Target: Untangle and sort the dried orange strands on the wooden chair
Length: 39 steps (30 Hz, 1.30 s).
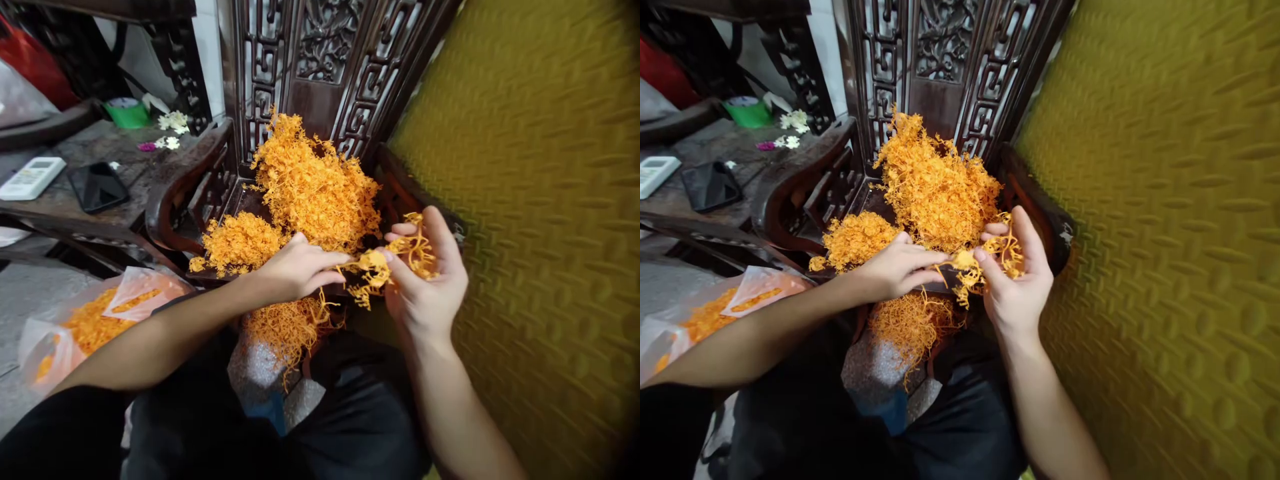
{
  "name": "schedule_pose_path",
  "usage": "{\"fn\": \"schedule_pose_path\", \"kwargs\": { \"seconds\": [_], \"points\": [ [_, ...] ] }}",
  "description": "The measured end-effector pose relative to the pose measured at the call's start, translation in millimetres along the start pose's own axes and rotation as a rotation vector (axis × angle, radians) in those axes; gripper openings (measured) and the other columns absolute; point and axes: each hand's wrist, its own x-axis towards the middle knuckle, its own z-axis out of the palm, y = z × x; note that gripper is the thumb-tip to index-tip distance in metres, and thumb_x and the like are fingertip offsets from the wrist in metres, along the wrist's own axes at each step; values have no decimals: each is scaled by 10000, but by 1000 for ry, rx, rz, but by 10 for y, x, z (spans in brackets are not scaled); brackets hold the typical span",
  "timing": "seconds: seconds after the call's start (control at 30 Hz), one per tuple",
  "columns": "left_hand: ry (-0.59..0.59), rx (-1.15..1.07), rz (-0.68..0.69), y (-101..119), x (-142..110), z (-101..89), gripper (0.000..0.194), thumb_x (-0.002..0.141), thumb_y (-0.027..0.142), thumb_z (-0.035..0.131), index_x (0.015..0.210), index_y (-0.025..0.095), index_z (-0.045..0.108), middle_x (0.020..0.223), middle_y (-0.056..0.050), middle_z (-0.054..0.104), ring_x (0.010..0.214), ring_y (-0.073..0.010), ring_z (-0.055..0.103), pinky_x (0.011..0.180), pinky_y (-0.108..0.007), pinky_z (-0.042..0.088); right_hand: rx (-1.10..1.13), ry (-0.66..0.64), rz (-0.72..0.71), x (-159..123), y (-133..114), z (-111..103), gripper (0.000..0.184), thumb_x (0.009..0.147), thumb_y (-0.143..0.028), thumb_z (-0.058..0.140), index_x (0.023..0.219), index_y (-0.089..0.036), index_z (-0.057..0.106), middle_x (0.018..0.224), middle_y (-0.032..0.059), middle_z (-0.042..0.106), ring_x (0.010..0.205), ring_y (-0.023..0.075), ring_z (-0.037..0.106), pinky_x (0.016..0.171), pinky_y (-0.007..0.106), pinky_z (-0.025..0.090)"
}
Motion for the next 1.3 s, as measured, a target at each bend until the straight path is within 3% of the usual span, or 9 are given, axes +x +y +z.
{"fn": "schedule_pose_path", "kwargs": {
  "seconds": [0.07,0.17,0.3,0.47,0.53,0.7,1.03,1.2,1.3],
  "points": [
    [46,-16,41,7,8,-19,299,1042,405,518,1137,246,752,1026,-36,797,893,-182,678,927,-397,320,-31,-89,159,68,112,-66,707,798,-338,845,1455,-324,585,1258,79,718,1111,245,707,1017,476,571],
    [132,-47,39,2,0,-51,308,1026,345,513,942,224,783,928,-35,764,834,-172,652,854,-379,349,-281,-281,323,151,264,-202,742,820,-429,819,1493,-267,551,1440,155,630,1286,316,633,1078,574,512],
    [162,-106,3,-31,-15,-76,314,988,257,484,1055,204,786,953,-78,742,854,-200,647,814,-366,416,-589,-145,-16,150,203,-233,573,917,-423,719,1453,-258,598,1574,137,498,1453,312,470,1181,586,401],
    [108,-273,-77,-4,5,-121,290,923,193,506,995,212,787,876,-34,745,806,-174,646,789,-316,450,-379,-558,-35,33,-31,-10,341,1015,-317,600,1341,-291,697,1231,78,727,1108,210,691,988,412,557],
    [92,-328,-157,25,7,-152,259,933,247,525,890,192,774,774,-10,703,702,-146,595,684,-285,413,-362,-600,-14,10,-49,53,242,992,-283,640,1190,-270,779,1048,61,749,936,187,701,841,359,575],
    [47,-426,-255,18,-15,-237,349,934,424,589,780,161,758,672,11,654,631,-121,524,599,-261,338,-379,-441,-79,61,-57,4,150,910,-204,741,1029,-251,821,946,40,745,853,171,692,762,333,563],
    [211,-725,-487,-50,36,-296,206,762,360,752,711,164,790,597,-27,663,553,-130,472,579,-296,321,-413,-202,-101,101,-140,-64,144,865,-157,750,888,-267,839,916,30,811,843,221,762,805,404,622],
    [228,-854,-499,43,107,-335,166,729,313,755,655,165,769,517,-1,577,485,-84,335,526,-280,233,-573,-166,-252,135,-204,-79,212,888,-140,701,938,-298,833,949,17,805,878,234,761,835,427,619],
    [292,-952,-505,13,114,-425,161,711,269,757,611,145,736,576,-31,610,484,-67,312,503,-276,212,-736,-2,-347,274,-143,-260,237,889,-128,669,936,-292,833,943,37,795,888,240,742,865,430,595]
  ]
}}
